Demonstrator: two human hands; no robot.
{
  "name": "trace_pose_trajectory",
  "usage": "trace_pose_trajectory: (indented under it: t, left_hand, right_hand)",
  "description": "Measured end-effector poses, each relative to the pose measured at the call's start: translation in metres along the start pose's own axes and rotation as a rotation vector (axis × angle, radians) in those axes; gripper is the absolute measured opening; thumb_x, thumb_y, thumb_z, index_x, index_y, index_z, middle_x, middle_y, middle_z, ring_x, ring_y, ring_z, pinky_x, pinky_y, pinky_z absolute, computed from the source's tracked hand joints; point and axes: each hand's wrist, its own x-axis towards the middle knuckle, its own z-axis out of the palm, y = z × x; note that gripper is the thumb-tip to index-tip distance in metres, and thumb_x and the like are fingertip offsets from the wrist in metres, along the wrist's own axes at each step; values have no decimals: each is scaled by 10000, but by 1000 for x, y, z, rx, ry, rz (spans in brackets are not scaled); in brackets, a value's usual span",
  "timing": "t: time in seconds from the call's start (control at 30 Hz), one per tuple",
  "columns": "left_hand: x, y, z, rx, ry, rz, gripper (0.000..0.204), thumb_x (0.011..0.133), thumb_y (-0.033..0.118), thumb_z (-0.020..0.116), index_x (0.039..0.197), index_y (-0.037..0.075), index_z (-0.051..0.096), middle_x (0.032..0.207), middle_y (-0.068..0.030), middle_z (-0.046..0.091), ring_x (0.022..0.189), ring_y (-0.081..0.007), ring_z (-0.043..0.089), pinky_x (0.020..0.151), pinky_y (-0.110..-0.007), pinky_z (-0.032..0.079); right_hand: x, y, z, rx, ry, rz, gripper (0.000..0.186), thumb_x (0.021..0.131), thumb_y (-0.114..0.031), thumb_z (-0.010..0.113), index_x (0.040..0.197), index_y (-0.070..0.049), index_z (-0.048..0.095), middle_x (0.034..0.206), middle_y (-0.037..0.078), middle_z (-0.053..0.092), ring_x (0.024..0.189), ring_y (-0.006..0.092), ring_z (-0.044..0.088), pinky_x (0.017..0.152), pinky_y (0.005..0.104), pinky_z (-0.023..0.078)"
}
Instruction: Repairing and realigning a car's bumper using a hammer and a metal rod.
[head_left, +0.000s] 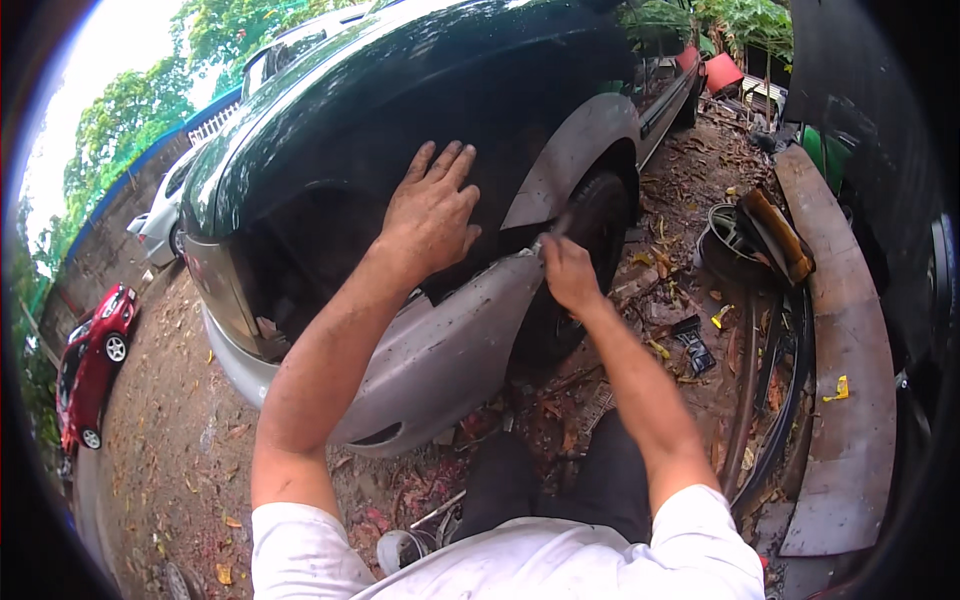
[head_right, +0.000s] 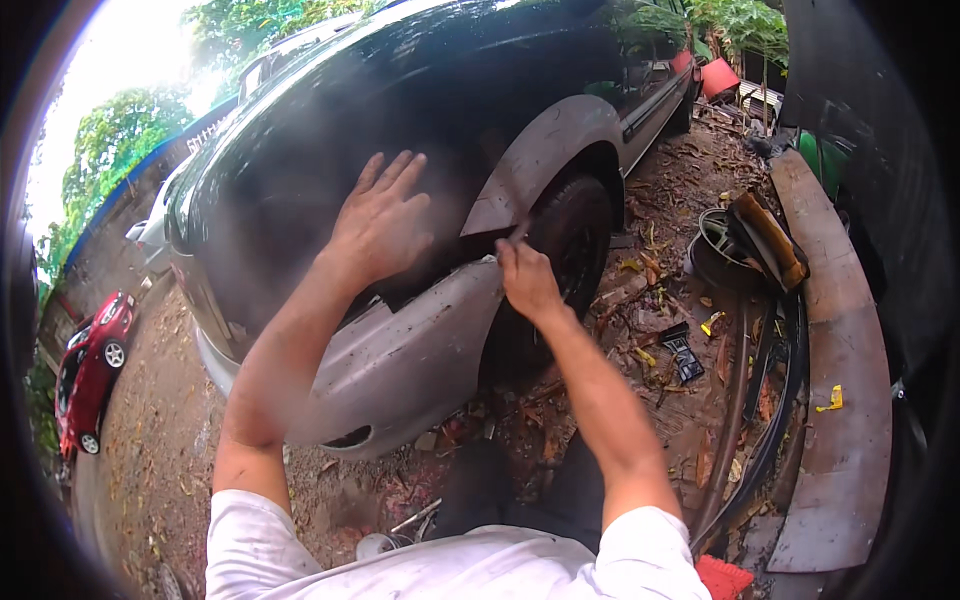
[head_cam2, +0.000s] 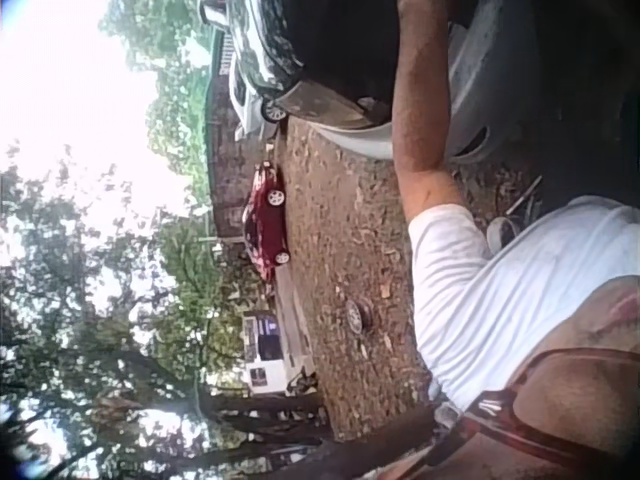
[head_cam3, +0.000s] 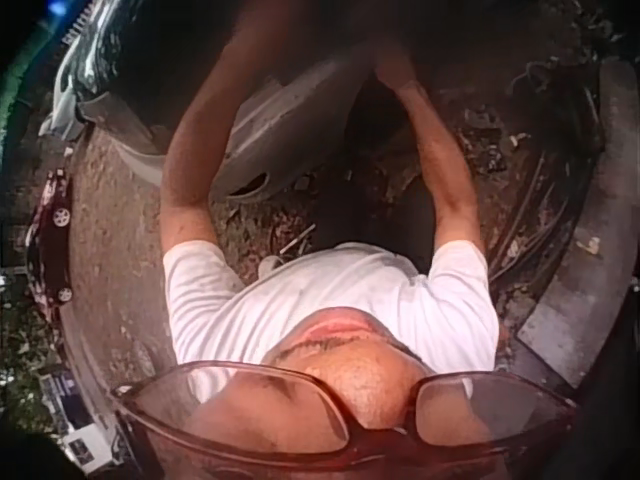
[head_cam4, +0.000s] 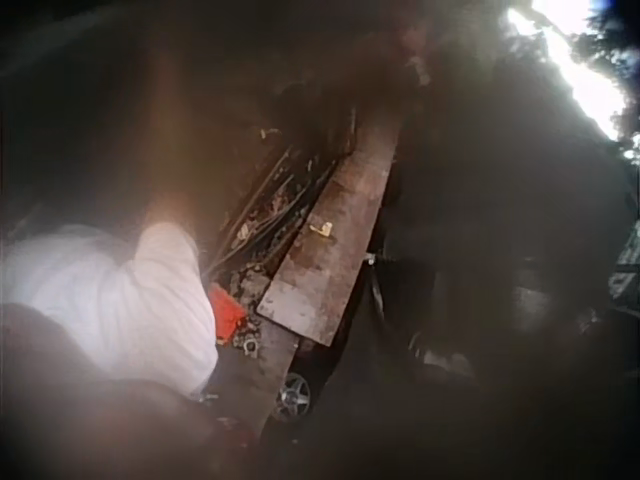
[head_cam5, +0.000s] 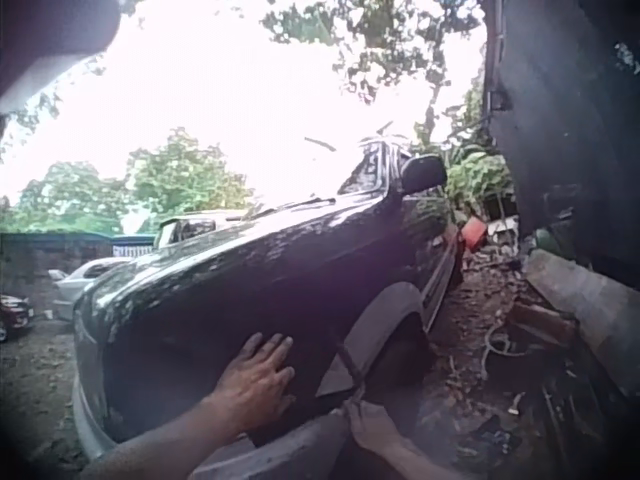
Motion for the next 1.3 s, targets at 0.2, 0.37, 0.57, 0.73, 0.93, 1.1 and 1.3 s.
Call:
trace_pose_trajectory:
  t: [0.2,0.37,0.57,0.73,0.93,1.1,1.3]
  left_hand:
    - [-2,1,0,33,-23,-36,322,739,276,648,965,47,628,1347,-185,397,1306,-270,307,1101,-427,179]
    - [0,3,2,17,-38,-38,353,755,292,643,1010,49,629,1351,-172,399,1311,-263,302,1103,-430,166]
    - [4,8,-6,-10,-18,-1,356,737,298,674,983,47,617,1336,-208,398,1293,-318,306,1073,-454,210]
    - [3,8,-5,47,-8,16,354,713,300,696,949,44,631,1323,-210,402,1278,-326,318,1070,-457,217]
    - [5,7,-1,34,-10,12,357,713,287,696,962,42,626,1331,-210,392,1279,-332,314,1072,-457,211]
    - [7,9,-2,33,-34,2,357,716,284,694,973,49,622,1336,-207,387,1284,-327,309,1074,-458,205]
    - [10,11,-2,26,-24,-13,348,717,282,697,965,52,615,1348,-205,377,1292,-327,301,1079,-464,195]
  right_hand:
    - [6,-11,-9,-150,121,-129,281,908,-192,476,796,44,580,705,238,585,720,408,594,574,450,460]
    - [9,-5,-14,34,243,220,345,910,-257,475,812,55,586,747,282,570,768,452,563,595,475,440]
    - [2,10,2,-258,58,-81,235,892,-185,460,875,16,582,743,190,582,695,354,588,622,429,469]
    - [4,7,2,-379,-190,-70,348,927,-257,447,794,35,582,711,244,576,724,429,572,591,468,433]
    - [25,0,-2,-1,-97,277,352,915,-260,476,772,51,561,718,256,574,759,436,568,603,452,444]
    - [40,-3,-9,135,231,164,367,915,-273,475,779,55,569,759,264,583,783,434,577,622,444,462]
    - [49,-9,-16,270,237,361,425,923,-325,448,791,53,591,789,266,598,802,430,586,681,466,462]
